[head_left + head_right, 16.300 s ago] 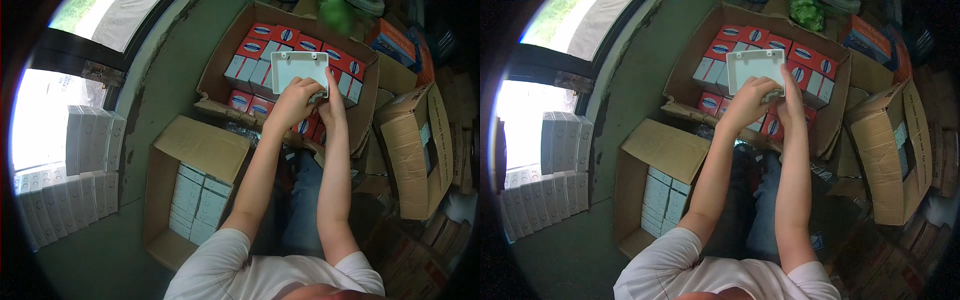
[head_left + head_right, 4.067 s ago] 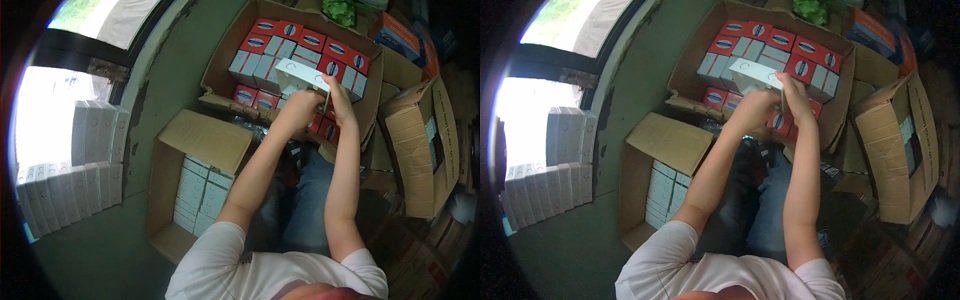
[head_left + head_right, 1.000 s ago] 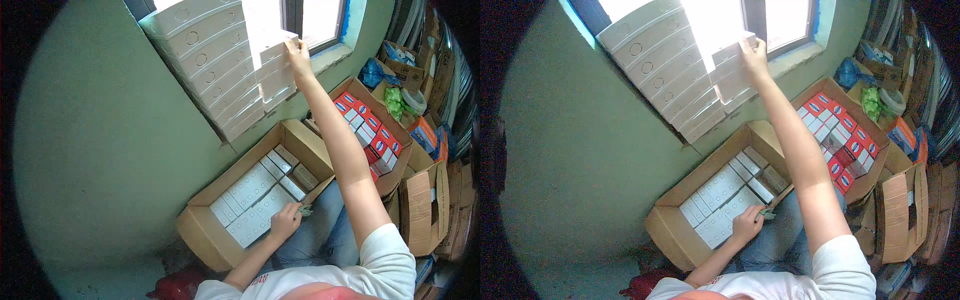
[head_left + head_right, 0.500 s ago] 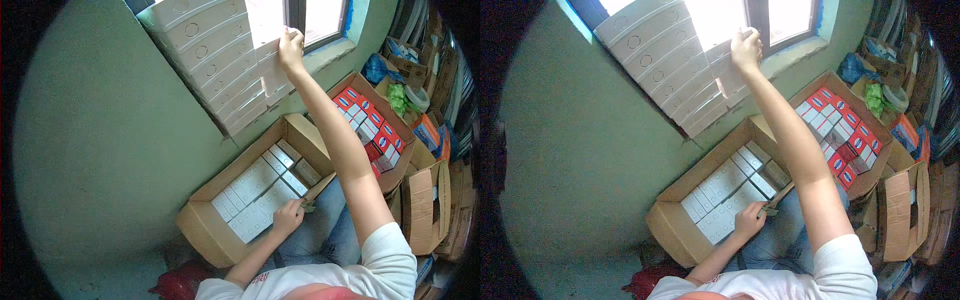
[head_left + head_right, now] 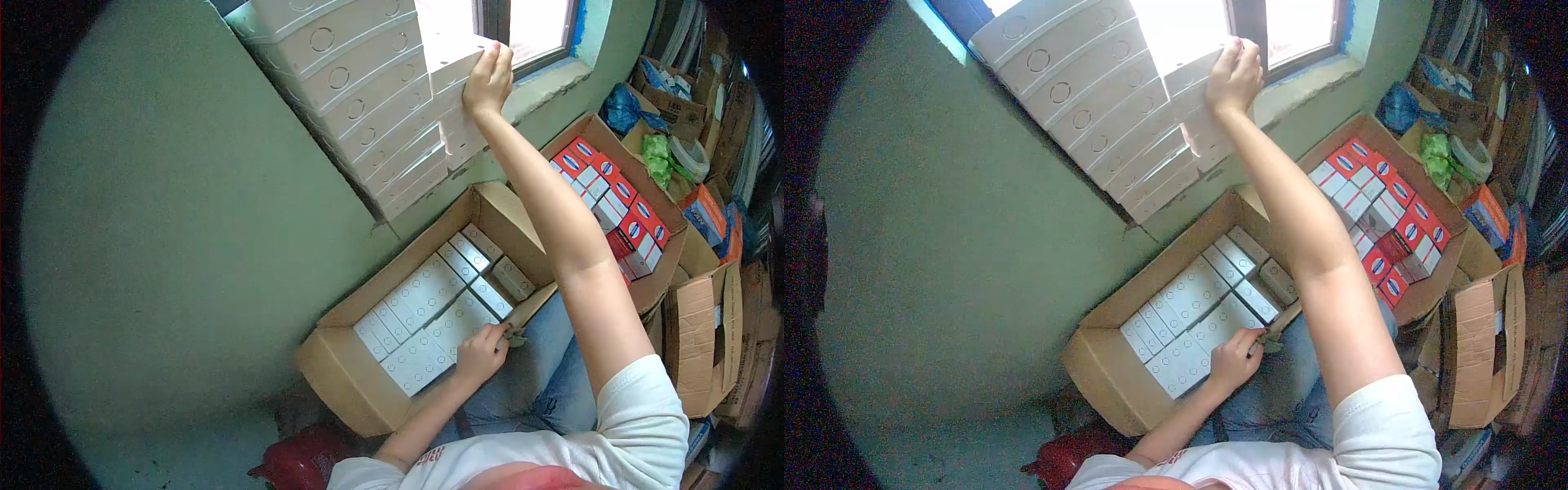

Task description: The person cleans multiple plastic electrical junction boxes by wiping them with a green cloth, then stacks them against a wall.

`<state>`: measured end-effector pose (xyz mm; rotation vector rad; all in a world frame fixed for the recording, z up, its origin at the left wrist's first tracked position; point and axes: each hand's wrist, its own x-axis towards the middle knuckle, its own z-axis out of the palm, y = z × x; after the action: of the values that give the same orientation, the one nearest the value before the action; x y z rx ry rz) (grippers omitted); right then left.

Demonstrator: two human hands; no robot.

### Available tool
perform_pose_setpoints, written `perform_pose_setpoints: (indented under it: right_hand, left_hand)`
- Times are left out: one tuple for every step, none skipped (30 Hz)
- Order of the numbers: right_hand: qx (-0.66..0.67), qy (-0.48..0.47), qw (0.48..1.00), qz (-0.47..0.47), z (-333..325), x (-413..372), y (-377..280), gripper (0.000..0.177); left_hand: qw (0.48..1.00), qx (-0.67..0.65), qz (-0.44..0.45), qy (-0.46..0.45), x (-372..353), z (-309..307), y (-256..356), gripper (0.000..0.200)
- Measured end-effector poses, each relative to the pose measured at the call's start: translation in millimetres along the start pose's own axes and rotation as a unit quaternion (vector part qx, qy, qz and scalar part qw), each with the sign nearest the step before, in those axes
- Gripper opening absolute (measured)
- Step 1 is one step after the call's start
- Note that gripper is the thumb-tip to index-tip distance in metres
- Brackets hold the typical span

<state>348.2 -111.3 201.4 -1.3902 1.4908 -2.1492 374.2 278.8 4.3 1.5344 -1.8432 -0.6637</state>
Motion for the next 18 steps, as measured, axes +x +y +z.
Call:
perform_pose_setpoints:
  right_hand:
    - [0.006,-0.003,1.000,0.007,0.7,0.5,0.3,0.043]
    - [0.012,-0.005,1.000,0.014,1.3,0.4,0.6,0.043]
    - [0.018,-0.009,1.000,0.022,0.7,0.1,-2.1,0.043]
    - [0.009,-0.012,1.000,0.027,-1.4,1.5,-4.4,0.044]
    - [-0.001,-0.015,0.999,0.032,-4.8,4.1,-6.0,0.045]
    - [-0.011,-0.019,0.999,0.036,-7.4,5.3,-6.4,0.047]
    - [-0.008,-0.014,1.000,0.027,-5.4,8.9,-1.0,0.051]
    - [0.005,-0.008,1.000,0.021,-4.9,11.7,1.5,0.052]
    - [0.018,-0.001,1.000,0.015,-4.7,14.4,3.7,0.053]
    - [0.031,0.005,0.999,0.007,-4.5,16.6,5.9,0.053]
    - [0.025,0.005,1.000,0.008,-4.3,18.2,8.4,0.055]
    - [0.026,0.013,1.000,0.004,-2.8,19.7,9.4,0.055]
    - [0.024,0.019,1.000,0.002,-1.2,20.2,11.1,0.055]
    - [0.022,0.025,0.999,-0.001,-0.5,18.9,13.6,0.055]
    - [0.025,0.016,1.000,0.008,-2.7,16.5,11.0,0.054]
    - [0.029,0.007,0.999,0.016,-5.0,15.4,7.8,0.054]
    - [0.033,-0.003,0.999,0.025,-6.8,15.3,4.1,0.054]
    - [0.033,-0.018,0.999,0.026,-7.5,16.3,5.2,0.056]
  left_hand:
    - [1.000,0.003,0.005,0.002,0.3,-0.3,0.0,0.027]
    - [1.000,0.006,0.009,0.004,0.2,-0.7,-0.1,0.026]
    - [1.000,0.003,0.012,0.006,0.8,-0.9,-0.5,0.026]
    - [1.000,0.000,0.014,0.008,0.9,-0.9,-0.5,0.026]
    - [1.000,-0.005,0.016,0.010,0.1,-0.8,-0.5,0.026]
    - [1.000,-0.004,0.016,0.008,-0.2,-0.8,-0.6,0.025]
    - [1.000,-0.003,0.015,0.008,-0.1,-0.9,-0.6,0.025]
    - [1.000,-0.003,0.016,0.007,-0.1,-1.2,-0.4,0.025]
    - [1.000,0.000,0.011,0.004,-0.1,-2.0,0.5,0.024]
    - [1.000,0.002,0.007,0.001,0.2,-3.1,1.8,0.024]
    - [1.000,0.003,0.003,-0.002,1.0,-3.5,2.6,0.024]
    - [1.000,-0.001,0.006,0.003,1.7,-2.6,2.0,0.024]
    - [1.000,-0.006,0.007,0.007,1.1,-0.9,0.7,0.024]
    - [1.000,-0.011,0.007,0.012,0.0,0.7,-0.3,0.024]
    - [1.000,-0.012,0.013,0.015,-0.6,1.4,-1.3,0.023]
    - [1.000,-0.012,0.020,0.020,-0.4,1.3,-2.5,0.022]
    - [0.999,-0.012,0.028,0.025,0.4,1.1,-3.5,0.022]
    - [0.999,-0.014,0.022,0.020,1.5,-1.5,-1.9,0.022]
